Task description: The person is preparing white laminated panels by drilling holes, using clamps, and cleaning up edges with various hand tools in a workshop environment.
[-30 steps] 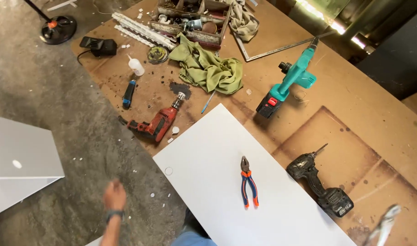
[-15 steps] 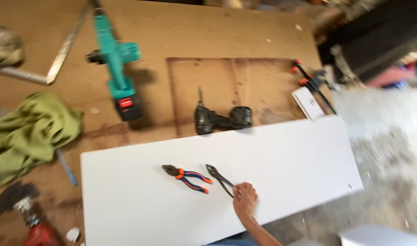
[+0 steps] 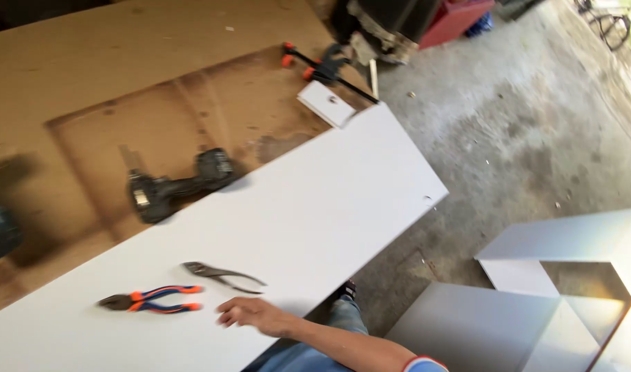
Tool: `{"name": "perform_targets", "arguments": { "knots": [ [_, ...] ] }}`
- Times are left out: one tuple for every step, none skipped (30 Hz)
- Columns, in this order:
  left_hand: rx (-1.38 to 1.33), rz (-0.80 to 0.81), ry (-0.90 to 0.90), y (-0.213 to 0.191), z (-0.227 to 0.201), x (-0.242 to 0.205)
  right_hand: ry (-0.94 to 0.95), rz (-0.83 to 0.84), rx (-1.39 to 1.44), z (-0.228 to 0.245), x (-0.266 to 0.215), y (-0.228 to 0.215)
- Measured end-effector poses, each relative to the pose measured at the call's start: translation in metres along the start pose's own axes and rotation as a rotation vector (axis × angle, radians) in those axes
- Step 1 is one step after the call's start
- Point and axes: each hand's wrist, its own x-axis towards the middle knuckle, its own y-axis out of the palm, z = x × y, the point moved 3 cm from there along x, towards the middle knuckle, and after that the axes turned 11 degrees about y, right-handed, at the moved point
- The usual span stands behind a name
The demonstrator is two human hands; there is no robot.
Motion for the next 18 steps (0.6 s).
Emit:
{"name": "perform_targets", "arguments": {
  "knots": [
    [-0.044,0.018,0.007,0.046,0.007,0.002,0.034,0.124,0.084,0.012,-0.019,-0.008],
    [-0.088,0.032,0.018,0.095,0.013,0.006,0.063,0.251,0.163,0.027,-0.039,-0.019],
    [-0.131,0.047,0.028,0.144,-0.001,0.011,0.048,0.243,0.176,0.007,-0.044,-0.046],
    [-0.178,0.05,0.027,0.197,-0.016,0.005,0.023,0.141,0.221,-0.017,-0.052,-0.078],
    [-0.224,0.054,0.024,0.248,-0.033,-0.003,0.0,0.04,0.265,-0.04,-0.06,-0.11],
    [-0.222,0.057,0.019,0.305,-0.073,0.016,0.003,0.039,0.271,-0.049,-0.082,-0.161],
    [-0.031,0.264,-0.117,0.365,-0.113,0.025,-0.056,-0.232,0.286,-0.056,-0.105,-0.219],
    [0.167,0.485,-0.257,0.413,-0.156,0.023,-0.105,-0.509,0.311,-0.069,-0.127,-0.268],
    [0.177,0.501,-0.27,0.452,-0.158,0.021,-0.093,-0.514,0.33,-0.083,-0.158,-0.319],
    [0.325,0.68,-0.155,0.495,-0.162,0.023,-0.073,-0.686,0.288,-0.092,-0.186,-0.377],
    [0.473,0.858,-0.038,0.535,-0.166,0.024,-0.055,-0.857,0.243,-0.1,-0.215,-0.43],
    [0.482,0.851,-0.054,0.57,-0.16,0.025,-0.043,-0.841,0.244,-0.086,-0.242,-0.458],
    [0.621,1.009,0.058,0.605,-0.155,0.024,0.152,-0.86,0.121,-0.075,-0.266,-0.483],
    [0.757,1.162,0.179,0.64,-0.148,0.03,0.336,-0.874,-0.013,-0.059,-0.287,-0.512],
    [0.763,1.151,0.169,0.665,-0.14,0.031,0.336,-0.861,-0.02,-0.057,-0.296,-0.526],
    [0.832,1.192,0.204,0.689,-0.132,0.033,0.347,-0.836,-0.089,-0.053,-0.303,-0.539],
    [0.901,1.233,0.238,0.711,-0.123,0.036,0.356,-0.81,-0.157,-0.049,-0.31,-0.552],
    [0.909,1.231,0.225,0.72,-0.116,0.031,0.359,-0.796,-0.158,-0.047,-0.311,-0.557]
  ]
}}
